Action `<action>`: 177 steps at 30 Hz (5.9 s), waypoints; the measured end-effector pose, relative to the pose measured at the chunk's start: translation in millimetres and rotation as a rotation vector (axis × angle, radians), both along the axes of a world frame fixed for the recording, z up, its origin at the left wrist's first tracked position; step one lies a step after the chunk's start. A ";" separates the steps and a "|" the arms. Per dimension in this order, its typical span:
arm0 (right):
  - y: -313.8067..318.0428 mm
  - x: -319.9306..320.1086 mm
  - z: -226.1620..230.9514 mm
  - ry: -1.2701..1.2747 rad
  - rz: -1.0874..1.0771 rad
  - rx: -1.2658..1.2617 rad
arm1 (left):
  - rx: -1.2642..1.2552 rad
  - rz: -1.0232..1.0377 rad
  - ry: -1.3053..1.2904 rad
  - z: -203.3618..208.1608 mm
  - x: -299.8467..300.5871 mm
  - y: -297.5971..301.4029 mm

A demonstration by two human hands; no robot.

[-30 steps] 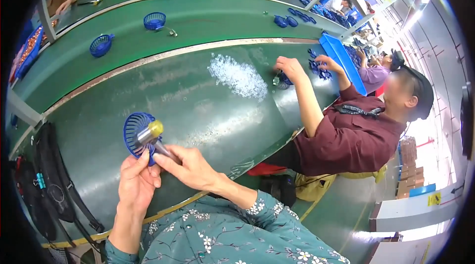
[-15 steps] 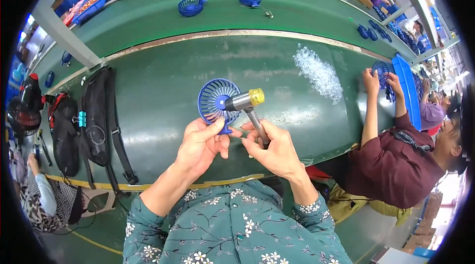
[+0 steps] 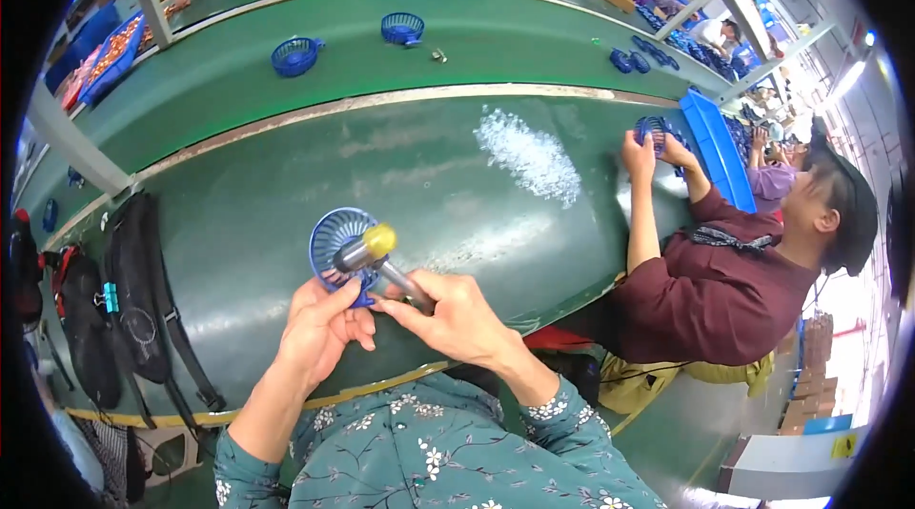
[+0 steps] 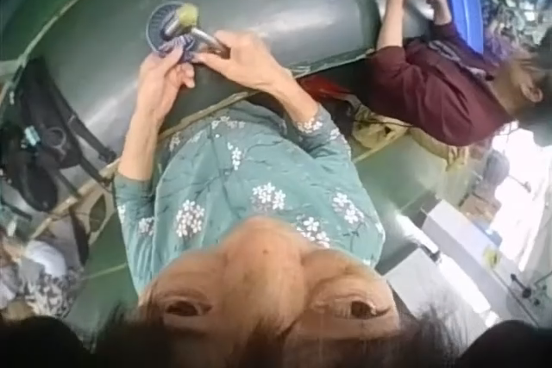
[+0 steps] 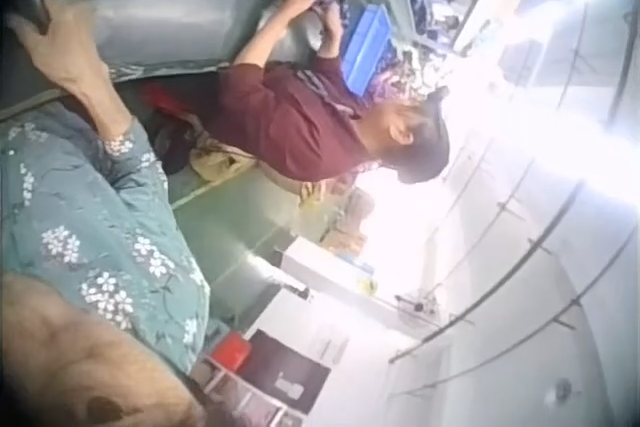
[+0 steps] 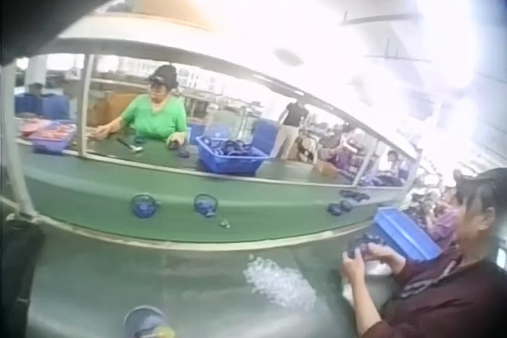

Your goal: The person assembles mini fan components on an assembly line by fitting pieces together, tapping them into place with a small mallet, and placing the assembled fan parts onto the conveyor belt.

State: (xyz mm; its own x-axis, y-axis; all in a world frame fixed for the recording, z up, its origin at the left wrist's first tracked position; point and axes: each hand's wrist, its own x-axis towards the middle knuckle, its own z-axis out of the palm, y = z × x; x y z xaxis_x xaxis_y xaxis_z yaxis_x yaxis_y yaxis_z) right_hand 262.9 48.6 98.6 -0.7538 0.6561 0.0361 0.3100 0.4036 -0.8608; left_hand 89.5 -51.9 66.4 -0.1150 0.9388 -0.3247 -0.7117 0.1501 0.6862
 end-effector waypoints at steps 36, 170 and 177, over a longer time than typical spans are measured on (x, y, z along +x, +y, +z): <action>-1.6 -2.8 1.1 -0.004 -0.232 -0.505 | 0.122 0.089 -0.209 9.8 9.2 16.4; 24.0 56.6 -46.3 -0.130 -0.287 0.065 | 0.436 0.237 1.945 -39.5 32.8 -2.6; 102.9 95.0 -63.2 -0.092 -0.781 -0.081 | 0.461 0.285 1.886 -36.3 32.5 -3.3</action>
State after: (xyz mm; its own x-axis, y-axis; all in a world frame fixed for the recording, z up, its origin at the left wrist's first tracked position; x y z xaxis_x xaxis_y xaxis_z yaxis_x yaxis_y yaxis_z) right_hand 358.0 151.5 35.5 -0.0719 0.9946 -0.0750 0.5494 -0.0232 -0.8352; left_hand 122.0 -55.2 30.0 -0.1014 0.7965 0.5961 0.8858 -0.2005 0.4185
